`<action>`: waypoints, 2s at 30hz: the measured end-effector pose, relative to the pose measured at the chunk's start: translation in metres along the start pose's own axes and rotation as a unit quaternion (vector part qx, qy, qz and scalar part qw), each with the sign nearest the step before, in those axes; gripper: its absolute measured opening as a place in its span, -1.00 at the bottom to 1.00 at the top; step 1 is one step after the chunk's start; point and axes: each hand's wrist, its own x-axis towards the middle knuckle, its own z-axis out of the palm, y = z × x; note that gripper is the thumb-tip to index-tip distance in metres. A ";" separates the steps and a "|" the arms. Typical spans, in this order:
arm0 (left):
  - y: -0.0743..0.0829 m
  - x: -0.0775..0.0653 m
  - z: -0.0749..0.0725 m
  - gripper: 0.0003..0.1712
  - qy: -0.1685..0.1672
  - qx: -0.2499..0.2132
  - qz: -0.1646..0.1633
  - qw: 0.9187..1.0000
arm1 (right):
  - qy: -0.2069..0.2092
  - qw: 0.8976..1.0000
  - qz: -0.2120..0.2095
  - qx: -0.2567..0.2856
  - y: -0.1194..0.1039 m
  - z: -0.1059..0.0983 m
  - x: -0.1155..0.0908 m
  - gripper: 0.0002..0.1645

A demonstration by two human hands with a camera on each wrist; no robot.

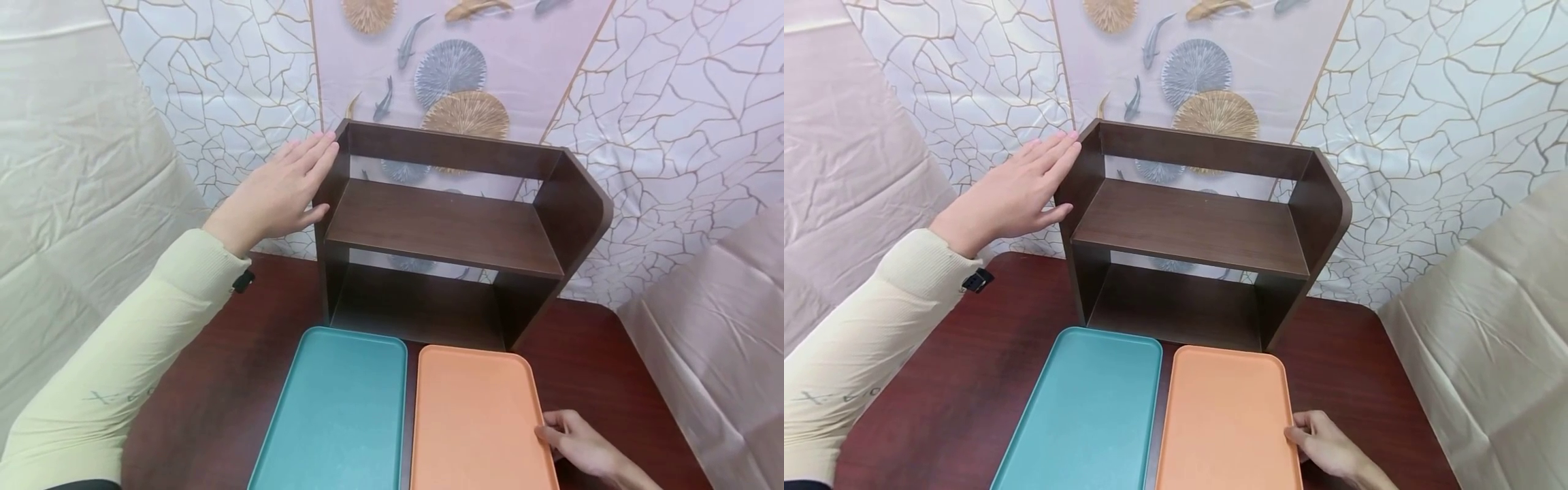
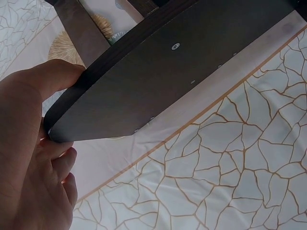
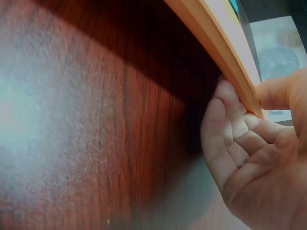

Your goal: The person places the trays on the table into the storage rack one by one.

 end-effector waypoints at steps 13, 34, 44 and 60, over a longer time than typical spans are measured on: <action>0.001 0.002 -0.001 0.00 -0.008 -0.007 0.001 1.000 | 0.009 0.999 -0.045 -0.008 -0.020 0.001 -0.010 -0.55; -0.001 0.002 0.001 -0.01 0.001 -0.003 0.007 1.000 | 0.035 0.998 -0.043 -0.033 -0.111 0.003 -0.030 -0.57; 0.000 0.001 0.001 -0.01 0.000 0.000 0.004 1.000 | 0.006 0.997 -0.069 -0.029 -0.154 0.000 -0.038 -0.55; 0.000 0.003 0.002 0.02 -0.009 0.001 -0.003 1.000 | 0.052 0.995 -0.063 -0.062 -0.220 -0.012 -0.040 -0.61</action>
